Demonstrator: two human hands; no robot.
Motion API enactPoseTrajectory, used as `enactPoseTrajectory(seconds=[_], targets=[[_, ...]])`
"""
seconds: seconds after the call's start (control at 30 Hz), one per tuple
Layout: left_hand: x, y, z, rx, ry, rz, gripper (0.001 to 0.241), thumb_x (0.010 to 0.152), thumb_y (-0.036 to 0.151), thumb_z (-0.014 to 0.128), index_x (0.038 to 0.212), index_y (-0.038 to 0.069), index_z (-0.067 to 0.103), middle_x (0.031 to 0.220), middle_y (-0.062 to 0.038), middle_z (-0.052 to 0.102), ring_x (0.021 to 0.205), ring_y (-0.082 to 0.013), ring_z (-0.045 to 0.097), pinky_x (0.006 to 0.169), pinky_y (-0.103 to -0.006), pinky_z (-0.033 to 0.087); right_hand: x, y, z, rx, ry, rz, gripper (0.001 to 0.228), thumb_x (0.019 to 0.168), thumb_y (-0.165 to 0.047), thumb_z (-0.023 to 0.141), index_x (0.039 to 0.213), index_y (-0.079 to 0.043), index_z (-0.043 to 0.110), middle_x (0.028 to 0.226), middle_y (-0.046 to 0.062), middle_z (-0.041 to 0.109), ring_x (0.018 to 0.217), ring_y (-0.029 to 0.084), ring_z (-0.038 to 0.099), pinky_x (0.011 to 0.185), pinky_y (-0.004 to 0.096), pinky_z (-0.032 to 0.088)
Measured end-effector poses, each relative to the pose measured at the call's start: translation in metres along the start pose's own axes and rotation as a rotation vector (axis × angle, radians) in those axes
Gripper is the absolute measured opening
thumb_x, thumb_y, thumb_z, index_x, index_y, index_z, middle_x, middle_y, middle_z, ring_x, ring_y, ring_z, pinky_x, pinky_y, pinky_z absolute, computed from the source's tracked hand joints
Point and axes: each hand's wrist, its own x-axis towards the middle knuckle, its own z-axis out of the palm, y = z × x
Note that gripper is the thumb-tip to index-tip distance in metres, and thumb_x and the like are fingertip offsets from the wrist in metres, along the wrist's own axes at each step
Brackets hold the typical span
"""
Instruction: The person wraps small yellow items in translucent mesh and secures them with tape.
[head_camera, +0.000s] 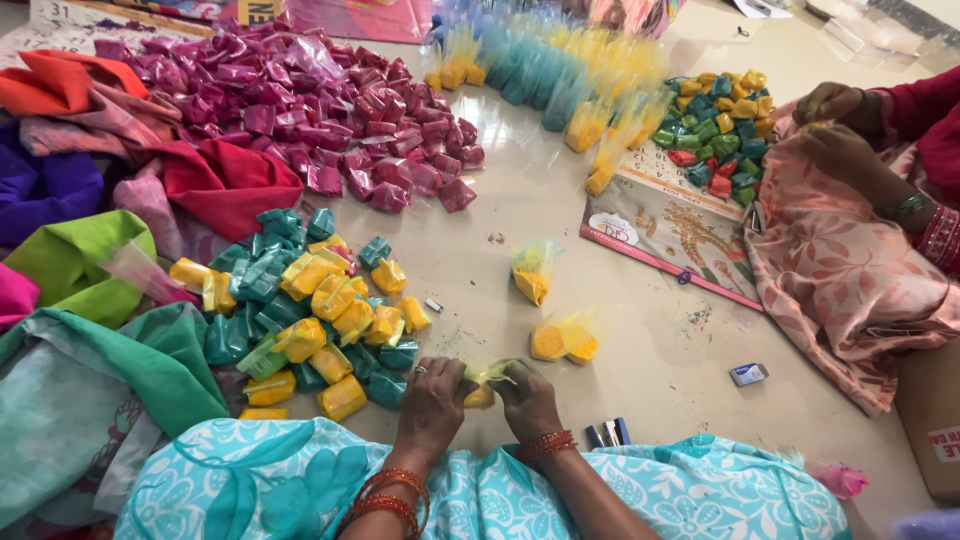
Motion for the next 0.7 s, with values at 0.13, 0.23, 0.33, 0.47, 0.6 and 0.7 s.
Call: enactPoseTrajectory(seconds=[0.13,0.23,0.33,0.47,0.6,0.7], targets=[[0.003,-0.006,-0.004,-0.035,-0.059,-0.044,0.022,0.081,0.017,0.076,0.093,0.006,0.061,0.097,-0.012,0.066,0.100,-0.0369,0.060,0.085,-0.0495,0.049,0.002,0.002,0.003,0.003,-0.022,-0.025,0.016,0.083,-0.003,0.075,0.099,-0.004,0.070,0.099,0.012,0.071,0.088,0.034,0.071,0.073,0.037,0.057],[0.001,-0.013,0.005,-0.070,-0.123,-0.078,0.025,0.077,0.017,0.078,0.092,0.006,0.063,0.098,-0.013,0.065,0.099,-0.0383,0.059,0.085,-0.0494,0.049,-0.001,0.006,0.004,0.013,-0.042,0.010,0.016,0.083,-0.004,0.076,0.098,-0.004,0.070,0.099,0.012,0.071,0.087,0.033,0.072,0.073,0.037,0.058],[-0.004,-0.023,0.015,-0.041,-0.160,-0.095,0.015,0.079,0.013,0.074,0.090,0.009,0.066,0.097,-0.011,0.067,0.100,-0.0362,0.062,0.085,-0.0478,0.051,-0.003,0.009,0.006,0.044,-0.108,0.005,0.023,0.077,0.000,0.074,0.099,-0.005,0.071,0.102,0.012,0.072,0.091,0.030,0.074,0.074,0.036,0.059],[-0.010,-0.026,0.015,0.019,-0.128,-0.085,0.010,0.081,0.006,0.067,0.089,0.011,0.067,0.095,-0.009,0.068,0.101,-0.0335,0.063,0.085,-0.0461,0.053,-0.008,0.025,0.014,0.038,-0.153,0.084,0.024,0.076,0.001,0.074,0.098,-0.005,0.071,0.102,0.012,0.071,0.090,0.029,0.074,0.075,0.036,0.060],[-0.007,-0.022,0.010,-0.037,-0.126,-0.057,0.014,0.076,0.011,0.073,0.088,0.007,0.066,0.096,-0.011,0.067,0.099,-0.0360,0.062,0.084,-0.0480,0.051,-0.007,0.021,0.008,-0.045,-0.141,0.155,0.022,0.077,-0.008,0.082,0.094,-0.003,0.070,0.094,0.013,0.069,0.082,0.030,0.073,0.070,0.037,0.057],[-0.010,-0.026,0.015,-0.043,-0.155,-0.088,0.015,0.076,0.012,0.075,0.088,0.008,0.068,0.097,-0.011,0.068,0.100,-0.0352,0.062,0.085,-0.0479,0.051,-0.010,0.031,0.011,-0.031,-0.097,0.106,0.023,0.075,-0.008,0.083,0.092,-0.002,0.068,0.094,0.013,0.067,0.080,0.031,0.071,0.068,0.038,0.056]])
